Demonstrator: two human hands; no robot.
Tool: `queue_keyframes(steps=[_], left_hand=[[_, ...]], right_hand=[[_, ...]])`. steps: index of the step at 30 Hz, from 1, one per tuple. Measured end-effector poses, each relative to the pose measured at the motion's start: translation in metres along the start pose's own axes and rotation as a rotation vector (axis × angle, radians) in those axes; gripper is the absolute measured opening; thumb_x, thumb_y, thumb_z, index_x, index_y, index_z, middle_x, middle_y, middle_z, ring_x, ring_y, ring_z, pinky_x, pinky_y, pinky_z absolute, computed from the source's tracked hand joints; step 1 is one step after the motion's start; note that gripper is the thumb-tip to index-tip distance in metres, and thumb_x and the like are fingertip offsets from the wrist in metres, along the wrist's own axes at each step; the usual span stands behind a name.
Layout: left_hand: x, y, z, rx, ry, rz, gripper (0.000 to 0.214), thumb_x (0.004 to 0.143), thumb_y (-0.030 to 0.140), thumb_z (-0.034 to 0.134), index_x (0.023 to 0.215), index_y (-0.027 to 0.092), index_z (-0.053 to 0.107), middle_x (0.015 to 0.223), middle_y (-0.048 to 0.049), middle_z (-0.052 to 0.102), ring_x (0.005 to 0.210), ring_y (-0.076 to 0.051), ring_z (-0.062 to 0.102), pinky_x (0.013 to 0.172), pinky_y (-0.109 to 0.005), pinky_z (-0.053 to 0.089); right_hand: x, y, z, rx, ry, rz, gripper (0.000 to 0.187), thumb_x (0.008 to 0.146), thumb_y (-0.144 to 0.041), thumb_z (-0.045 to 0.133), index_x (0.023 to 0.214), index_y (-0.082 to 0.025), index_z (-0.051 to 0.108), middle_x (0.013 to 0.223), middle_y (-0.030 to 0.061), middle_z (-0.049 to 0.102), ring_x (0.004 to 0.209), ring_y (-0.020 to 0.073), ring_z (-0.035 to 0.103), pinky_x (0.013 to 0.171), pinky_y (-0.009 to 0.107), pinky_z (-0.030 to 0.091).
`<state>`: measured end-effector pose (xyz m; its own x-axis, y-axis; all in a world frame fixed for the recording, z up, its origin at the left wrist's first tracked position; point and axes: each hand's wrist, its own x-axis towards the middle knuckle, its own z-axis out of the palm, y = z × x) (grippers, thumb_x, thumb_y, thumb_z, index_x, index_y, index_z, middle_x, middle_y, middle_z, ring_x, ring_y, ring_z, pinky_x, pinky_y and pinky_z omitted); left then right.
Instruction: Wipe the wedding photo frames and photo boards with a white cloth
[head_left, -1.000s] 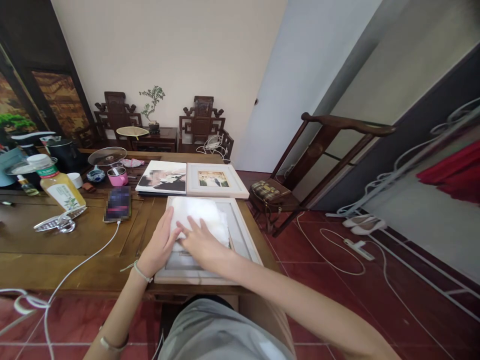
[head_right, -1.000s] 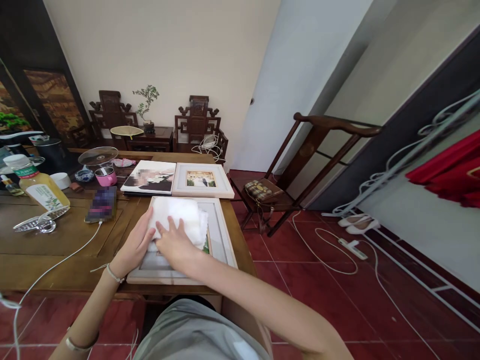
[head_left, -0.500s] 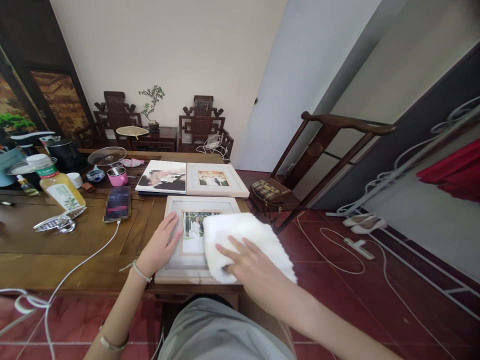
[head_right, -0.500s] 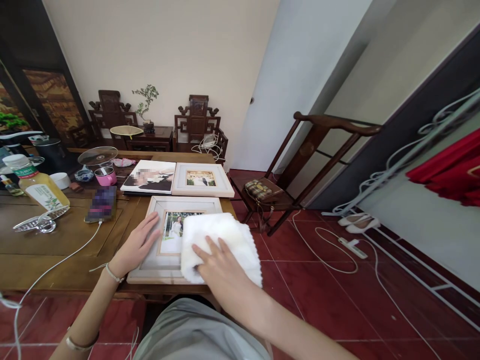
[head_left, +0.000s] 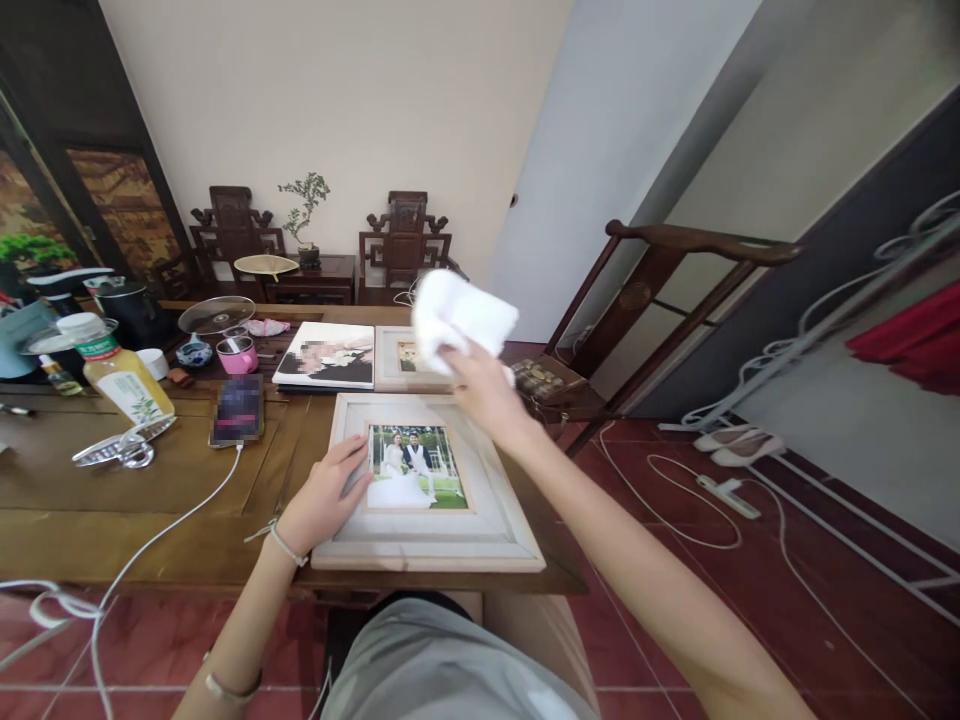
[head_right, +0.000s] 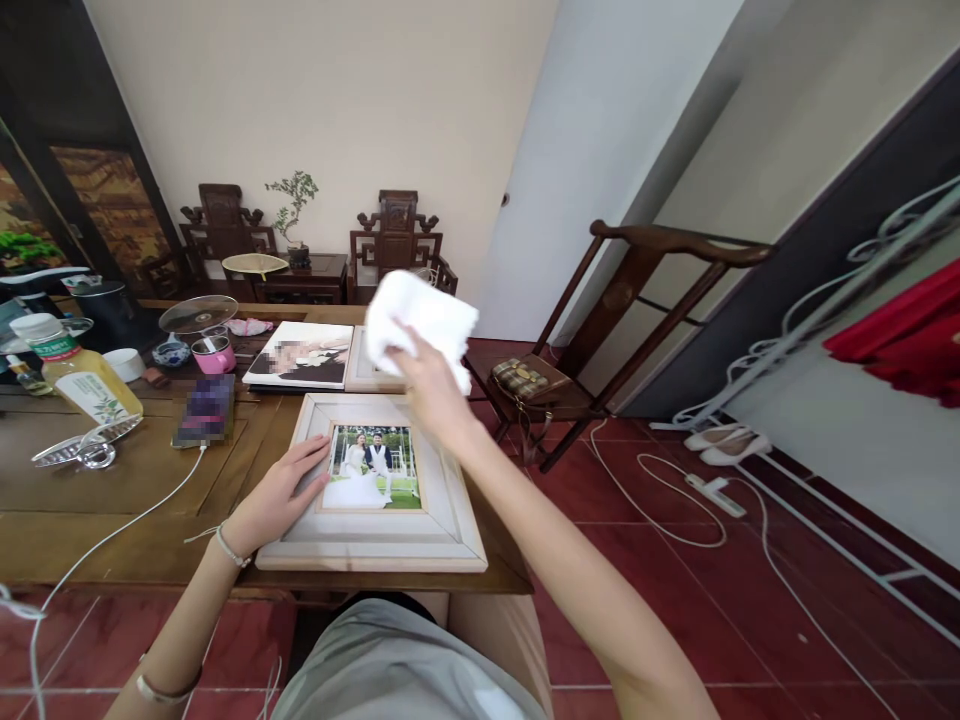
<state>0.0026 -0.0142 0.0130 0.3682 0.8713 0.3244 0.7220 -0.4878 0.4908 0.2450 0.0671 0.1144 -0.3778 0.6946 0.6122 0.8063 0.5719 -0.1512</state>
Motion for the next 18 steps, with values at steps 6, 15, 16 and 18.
queue_keyframes(steps=[6, 15, 16, 18], left_hand=[[0.004, -0.001, -0.002, -0.023, 0.03, 0.028, 0.04, 0.09, 0.031, 0.05, 0.127, 0.017, 0.056, 0.134, -0.0119, 0.053, 0.126, -0.027, 0.049, 0.107, -0.043, 0.039], [0.004, 0.001, -0.002, -0.017, 0.022, 0.013, 0.042, 0.09, 0.032, 0.05, 0.129, 0.016, 0.055, 0.138, -0.0128, 0.051, 0.129, -0.026, 0.046, 0.11, -0.045, 0.036], [0.004, 0.001, -0.001, -0.017, 0.022, 0.011, 0.042, 0.09, 0.031, 0.05, 0.13, 0.017, 0.054, 0.138, -0.0125, 0.051, 0.129, -0.026, 0.045, 0.11, -0.045, 0.036], [0.003, 0.0, -0.001, -0.019, 0.027, 0.013, 0.042, 0.09, 0.031, 0.05, 0.13, 0.018, 0.054, 0.138, -0.0116, 0.051, 0.129, -0.026, 0.046, 0.109, -0.045, 0.037]], right_hand=[[0.006, -0.042, 0.07, 0.019, -0.427, -0.487, 0.046, 0.081, 0.004, 0.041, 0.114, -0.017, 0.064, 0.13, 0.0138, 0.056, 0.121, 0.0242, 0.05, 0.096, 0.038, 0.039], [-0.02, -0.008, 0.041, -0.149, -0.56, -0.305, 0.045, 0.075, 0.004, 0.042, 0.103, -0.016, 0.07, 0.102, 0.0121, 0.066, 0.092, 0.0223, 0.06, 0.083, 0.032, 0.04], [-0.023, -0.001, 0.035, -0.175, -0.578, -0.276, 0.046, 0.073, 0.005, 0.042, 0.103, -0.016, 0.07, 0.101, 0.0115, 0.066, 0.09, 0.0219, 0.06, 0.081, 0.031, 0.041], [-0.03, 0.012, 0.024, -0.22, -0.603, -0.213, 0.048, 0.072, 0.005, 0.041, 0.102, -0.017, 0.071, 0.097, 0.0104, 0.067, 0.088, 0.0214, 0.06, 0.077, 0.03, 0.04]])
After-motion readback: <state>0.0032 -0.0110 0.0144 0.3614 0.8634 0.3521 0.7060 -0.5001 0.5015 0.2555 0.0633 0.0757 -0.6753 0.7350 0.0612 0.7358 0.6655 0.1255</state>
